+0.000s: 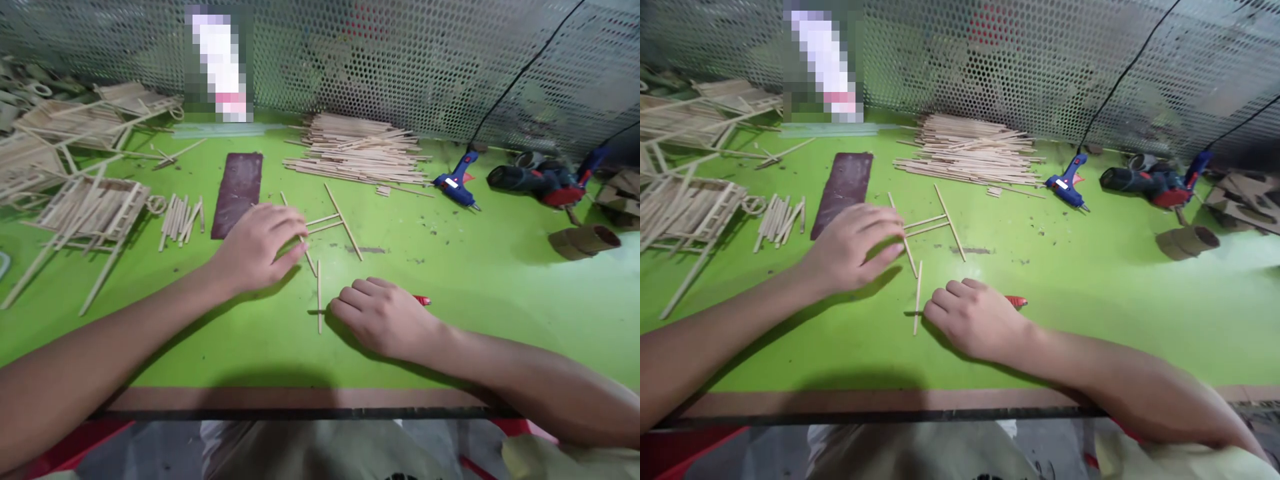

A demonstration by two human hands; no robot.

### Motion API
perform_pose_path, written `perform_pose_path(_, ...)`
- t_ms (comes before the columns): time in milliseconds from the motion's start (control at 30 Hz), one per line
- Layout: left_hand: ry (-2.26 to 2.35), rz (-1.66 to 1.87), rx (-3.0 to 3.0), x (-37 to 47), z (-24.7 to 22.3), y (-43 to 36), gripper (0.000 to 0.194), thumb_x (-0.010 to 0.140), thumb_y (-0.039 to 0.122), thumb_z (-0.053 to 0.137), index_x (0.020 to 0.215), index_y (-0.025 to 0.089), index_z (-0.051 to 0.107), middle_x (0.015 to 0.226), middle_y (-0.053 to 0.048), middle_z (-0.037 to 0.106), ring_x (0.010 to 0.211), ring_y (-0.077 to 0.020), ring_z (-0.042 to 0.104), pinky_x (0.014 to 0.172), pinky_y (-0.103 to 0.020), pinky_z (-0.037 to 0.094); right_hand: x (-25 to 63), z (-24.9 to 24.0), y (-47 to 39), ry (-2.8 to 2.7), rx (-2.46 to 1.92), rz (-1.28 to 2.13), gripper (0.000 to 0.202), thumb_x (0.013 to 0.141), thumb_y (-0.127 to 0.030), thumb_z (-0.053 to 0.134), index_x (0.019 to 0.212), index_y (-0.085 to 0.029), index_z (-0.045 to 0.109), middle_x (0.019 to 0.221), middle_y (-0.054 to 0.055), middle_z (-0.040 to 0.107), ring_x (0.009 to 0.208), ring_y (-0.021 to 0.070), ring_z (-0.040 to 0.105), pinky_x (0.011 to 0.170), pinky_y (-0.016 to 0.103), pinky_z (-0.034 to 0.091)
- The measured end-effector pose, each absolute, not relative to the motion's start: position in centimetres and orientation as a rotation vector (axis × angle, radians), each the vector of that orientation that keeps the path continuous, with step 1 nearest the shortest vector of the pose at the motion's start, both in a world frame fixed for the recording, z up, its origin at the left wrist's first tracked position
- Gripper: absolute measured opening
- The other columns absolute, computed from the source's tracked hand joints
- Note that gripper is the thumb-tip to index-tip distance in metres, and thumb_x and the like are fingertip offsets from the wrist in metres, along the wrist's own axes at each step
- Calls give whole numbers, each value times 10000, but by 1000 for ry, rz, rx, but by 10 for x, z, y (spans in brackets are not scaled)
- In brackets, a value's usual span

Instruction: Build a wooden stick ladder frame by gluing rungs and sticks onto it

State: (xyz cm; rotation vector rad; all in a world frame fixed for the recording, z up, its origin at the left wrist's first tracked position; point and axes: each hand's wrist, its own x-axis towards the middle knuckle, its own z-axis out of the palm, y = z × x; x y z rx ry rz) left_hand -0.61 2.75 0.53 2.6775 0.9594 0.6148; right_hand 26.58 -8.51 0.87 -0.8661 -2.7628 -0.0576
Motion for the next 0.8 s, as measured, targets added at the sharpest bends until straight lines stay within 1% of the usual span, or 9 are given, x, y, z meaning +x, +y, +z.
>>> perform_pose_path(33, 783, 606, 2696, -6, 9, 20, 357, 1146, 465, 479, 1108, 265, 772, 1100, -54, 820, 1082, -272, 756, 1062, -520, 578, 266, 9, -85, -2765, -866, -43, 210, 1081, -112, 527, 937, -197, 655, 828, 12, 635, 748, 194, 493, 709, 349, 334)
perform_pose_path(67, 622, 556, 2699, -5, 11, 13, 357, 1144, 457, 497, 1038, 250, 767, 973, -41, 804, 938, -243, 739, 940, -450, 588, 266, 9, -85, -2767, -864, -32, 205, 1088, -126, 532, 942, -198, 657, 831, 12, 637, 753, 195, 498, 710, 348, 342)
perform_pose_path(100, 513, 513, 2707, -4, 13, 5, 369, 1136, 475, 527, 982, 231, 757, 907, -42, 781, 849, -233, 704, 844, -418, 567, 266, 9, -85, -2771, -862, -24, 197, 1093, -138, 539, 949, -198, 660, 833, 12, 637, 757, 197, 502, 711, 350, 346)
perform_pose_path(167, 434, 467, 2745, -1, 14, -6, 370, 1129, 473, 558, 946, 209, 742, 871, -51, 753, 792, -233, 658, 751, -404, 518, 265, 10, -85, -2783, -867, -19, 184, 1095, -149, 551, 956, -198, 661, 835, 15, 637, 764, 201, 504, 710, 354, 346)
perform_pose_path(300, 277, 468, 2778, 3, 9, -13, 315, 1134, 287, 518, 898, 216, 714, 822, -38, 720, 724, -224, 615, 703, -403, 488, 265, 13, -85, -2830, -895, -6, 172, 1097, -143, 561, 963, -195, 656, 844, 21, 645, 786, 201, 514, 728, 353, 344)
perform_pose_path(367, 244, 492, 2786, 4, 7, -12, 330, 1134, 251, 501, 863, 223, 688, 801, -34, 708, 698, -220, 602, 690, -400, 483, 264, 14, -85, -2839, -912, 5, 173, 1100, -144, 567, 961, -193, 657, 842, 20, 647, 790, 199, 517, 732, 351, 343)
perform_pose_path(433, 243, 517, 2814, 4, 5, -11, 341, 1139, 241, 484, 855, 224, 673, 790, -32, 705, 680, -213, 597, 674, -390, 474, 264, 15, -85, -2835, -924, 7, 177, 1099, -143, 572, 954, -194, 660, 835, 18, 647, 788, 197, 517, 732, 352, 342)
perform_pose_path(567, 257, 557, 2876, 5, 4, -13, 339, 1143, 222, 449, 901, 210, 686, 786, -24, 720, 664, -190, 607, 649, -364, 459, 264, 20, -86, -2843, -924, -9, 176, 1094, -132, 572, 961, -194, 670, 845, 18, 667, 788, 199, 517, 732, 358, 337)
perform_pose_path(800, 315, 513, 2775, 7, 0, -17, 356, 1143, 245, 429, 844, 218, 619, 715, -3, 687, 573, -165, 576, 582, -336, 443, 267, 26, -85, -2827, -951, -19, 204, 1083, -102, 568, 955, -192, 698, 851, 6, 692, 765, 196, 529, 705, 360, 340)
